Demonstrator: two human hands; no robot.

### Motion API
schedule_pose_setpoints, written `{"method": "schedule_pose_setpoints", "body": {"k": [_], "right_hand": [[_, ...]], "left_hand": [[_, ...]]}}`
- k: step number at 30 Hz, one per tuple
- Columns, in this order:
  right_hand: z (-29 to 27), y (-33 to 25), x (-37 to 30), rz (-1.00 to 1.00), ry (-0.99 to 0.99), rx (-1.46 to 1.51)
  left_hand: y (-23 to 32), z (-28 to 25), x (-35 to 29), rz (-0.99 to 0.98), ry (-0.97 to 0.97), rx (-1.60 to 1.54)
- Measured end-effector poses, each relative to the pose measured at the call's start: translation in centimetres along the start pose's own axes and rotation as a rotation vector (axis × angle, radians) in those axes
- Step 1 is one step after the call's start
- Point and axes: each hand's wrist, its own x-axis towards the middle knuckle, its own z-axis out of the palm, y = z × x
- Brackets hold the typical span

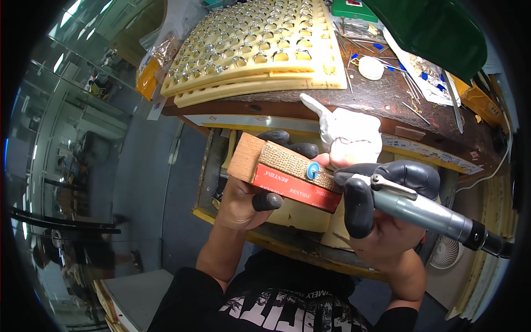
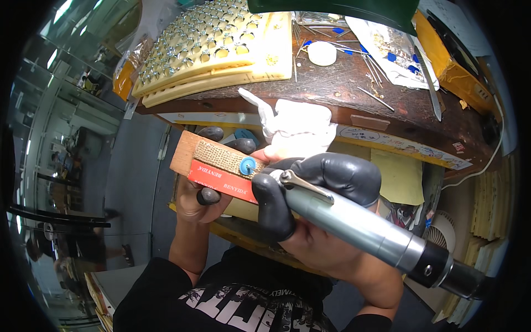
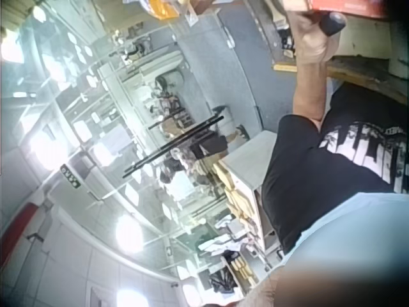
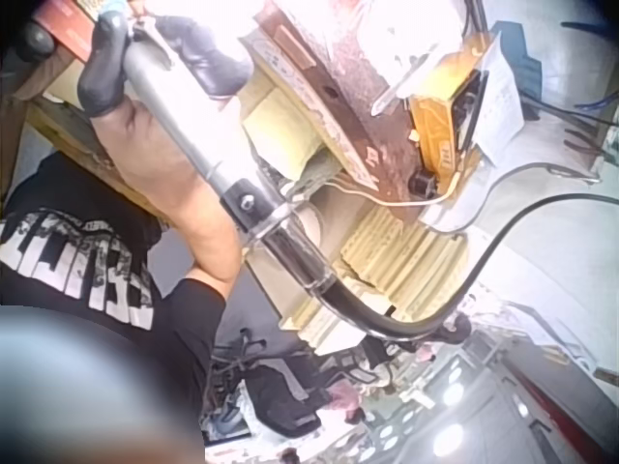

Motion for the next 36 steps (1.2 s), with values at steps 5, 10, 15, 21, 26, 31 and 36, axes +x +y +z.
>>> {"method": "schedule_pose_setpoints", "body": {"k": [5, 10, 15, 21, 26, 31, 36], "right_hand": [[-0.2, -0.2, 0.0, 0.015, -0.024, -0.024], [-0.3, -0.5, 0.7, 0.006, -0.028, 0.064], [-0.3, -0.8, 1.0, 0.056, -0.006, 0.142], [-0.9, -0.5, 0.9, -0.032, -0.051, 0.034], [-0.7, -0.5, 0.5, 0.002, -0.081, 0.064], [-0.2, -0.4, 0.7, 0.020, -0.030, 0.173], [-0.2, -0.5, 0.8, 0.024, -0.022, 0.193]], "left_hand": [[0.3, 0.0, -0.1, -0.025, 0.019, 0.111], [0.2, 0.2, 0.3, -0.018, -0.034, 0.073], [0.1, -0.1, 0.0, 0.006, -0.026, 0.002], [0.1, 0.0, 0.0, -0.006, -0.015, 0.003], [0.0, -0.1, 0.0, -0.010, -0.007, -0.017], [0.0, 0.0, -0.1, -0.004, -0.005, -0.017], [0.1, -0.1, 0.0, -0.008, -0.016, -0.020]]}}
